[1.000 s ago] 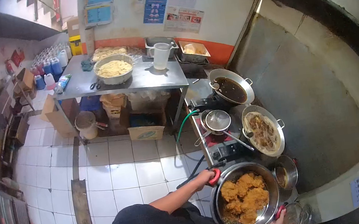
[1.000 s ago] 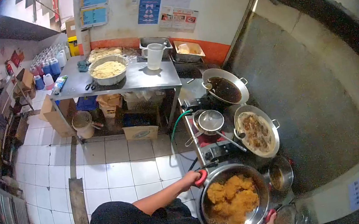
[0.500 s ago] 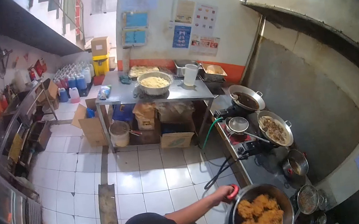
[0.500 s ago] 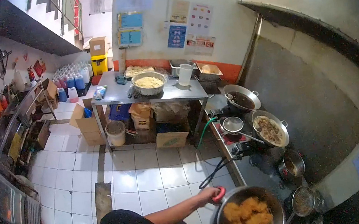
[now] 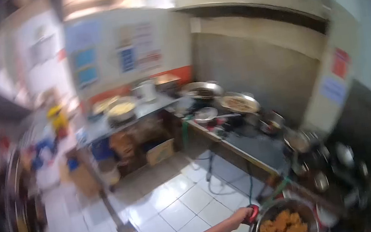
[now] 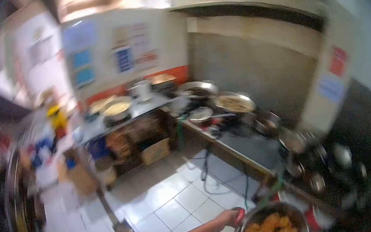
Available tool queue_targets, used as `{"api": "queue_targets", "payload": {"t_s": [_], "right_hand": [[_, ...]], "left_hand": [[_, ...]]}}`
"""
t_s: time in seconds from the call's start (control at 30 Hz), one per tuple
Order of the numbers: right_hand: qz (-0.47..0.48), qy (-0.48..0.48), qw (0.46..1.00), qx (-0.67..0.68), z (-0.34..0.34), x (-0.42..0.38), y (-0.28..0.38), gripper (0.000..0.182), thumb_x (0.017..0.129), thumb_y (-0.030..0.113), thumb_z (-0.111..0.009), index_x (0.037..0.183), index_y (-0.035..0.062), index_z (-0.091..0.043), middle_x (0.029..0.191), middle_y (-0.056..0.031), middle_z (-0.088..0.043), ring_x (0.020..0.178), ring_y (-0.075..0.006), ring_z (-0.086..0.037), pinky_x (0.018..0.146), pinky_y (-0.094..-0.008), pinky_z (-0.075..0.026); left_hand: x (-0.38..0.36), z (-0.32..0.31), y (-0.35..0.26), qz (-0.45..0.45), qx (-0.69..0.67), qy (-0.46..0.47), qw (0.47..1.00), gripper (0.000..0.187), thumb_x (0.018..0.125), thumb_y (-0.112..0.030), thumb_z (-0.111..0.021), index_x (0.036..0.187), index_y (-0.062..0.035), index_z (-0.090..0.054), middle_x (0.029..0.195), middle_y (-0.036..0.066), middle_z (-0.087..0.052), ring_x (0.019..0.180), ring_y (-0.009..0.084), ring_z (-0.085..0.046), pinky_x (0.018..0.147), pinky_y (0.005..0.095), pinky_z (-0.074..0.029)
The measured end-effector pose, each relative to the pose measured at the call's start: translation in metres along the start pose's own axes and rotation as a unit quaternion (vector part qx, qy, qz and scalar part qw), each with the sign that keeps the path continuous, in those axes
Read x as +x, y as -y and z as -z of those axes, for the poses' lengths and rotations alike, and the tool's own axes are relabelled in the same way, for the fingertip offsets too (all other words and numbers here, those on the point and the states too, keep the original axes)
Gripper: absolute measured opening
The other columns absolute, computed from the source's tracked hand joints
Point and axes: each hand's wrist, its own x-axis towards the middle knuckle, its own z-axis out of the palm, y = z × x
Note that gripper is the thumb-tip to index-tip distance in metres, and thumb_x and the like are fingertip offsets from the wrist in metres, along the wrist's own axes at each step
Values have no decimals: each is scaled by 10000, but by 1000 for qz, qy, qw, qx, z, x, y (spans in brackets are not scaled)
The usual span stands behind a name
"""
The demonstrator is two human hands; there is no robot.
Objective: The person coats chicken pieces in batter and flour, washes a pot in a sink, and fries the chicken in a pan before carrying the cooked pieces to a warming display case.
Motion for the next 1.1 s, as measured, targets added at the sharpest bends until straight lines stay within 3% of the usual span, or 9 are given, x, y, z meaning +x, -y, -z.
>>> {"api": "queue_targets", "payload": {"t_s": [0.03,0.2,0.43,0.5,0.63,0.67,0.77,0.87,1.1], "right_hand": [[16,-6,999,28,33,-2,-7,369,885,452,-544,997,102,-577,945,-43,-586,837,-174,-573,786,-337,-494],[79,-110,987,89,106,-88,9,315,869,369,-599,887,57,-640,794,-46,-622,693,-150,-590,664,-291,-487],[99,-383,916,67,250,-190,-1,449,849,417,-626,952,-21,-622,798,-78,-625,676,-154,-592,605,-308,-486],[148,-329,920,153,291,-233,-2,460,812,418,-659,907,-32,-648,841,-95,-627,748,-178,-584,664,-304,-458],[231,-426,874,23,409,-304,-6,402,911,402,-537,917,9,-622,793,-60,-631,713,-138,-602,633,-281,-484],[223,-402,885,72,319,-283,-1,396,913,397,-536,918,10,-619,786,-62,-628,684,-139,-601,610,-283,-488],[241,-466,841,130,277,-282,31,438,868,405,-590,873,-31,-641,769,-58,-615,632,-131,-571,550,-277,-451],[231,-541,806,76,341,-291,-4,324,896,354,-573,871,36,-628,740,-40,-614,566,-129,-545,539,-264,-442],[208,-605,754,149,295,-291,-64,382,896,403,-560,930,27,-620,772,-49,-624,650,-162,-593,582,-307,-480]], "left_hand": [[34,18,41,-21,12,101,995,245,721,-89,-462,908,10,-585,801,115,-621,752,232,-633,696,353,-521],[-41,-53,45,18,48,-12,999,363,643,-95,-466,962,58,-545,857,148,-615,755,265,-613,692,388,-523],[-31,-152,96,58,59,192,978,421,631,-108,-476,1041,-43,-539,891,93,-600,739,242,-584,641,412,-510],[-42,-190,128,77,94,243,962,399,673,-146,-496,1057,-44,-539,893,93,-605,755,244,-594,645,406,-522],[-99,-267,229,156,119,330,924,443,712,-191,-506,1134,-56,-514,970,108,-619,781,269,-603,668,420,-527],[-40,-244,168,157,143,322,923,424,730,-201,-499,1132,-68,-516,990,115,-626,779,278,-601,698,448,-512],[7,-269,146,225,115,380,890,391,757,-210,-495,1123,-75,-527,959,107,-637,789,280,-599,744,476,-490],[7,-306,194,248,170,411,860,370,781,-236,-493,1112,-82,-552,964,99,-643,779,271,-605,711,455,-494],[64,-334,191,277,262,491,783,448,960,-416,-354,1157,-51,-522,1002,118,-630,832,250,-617,737,423,-522]]}}
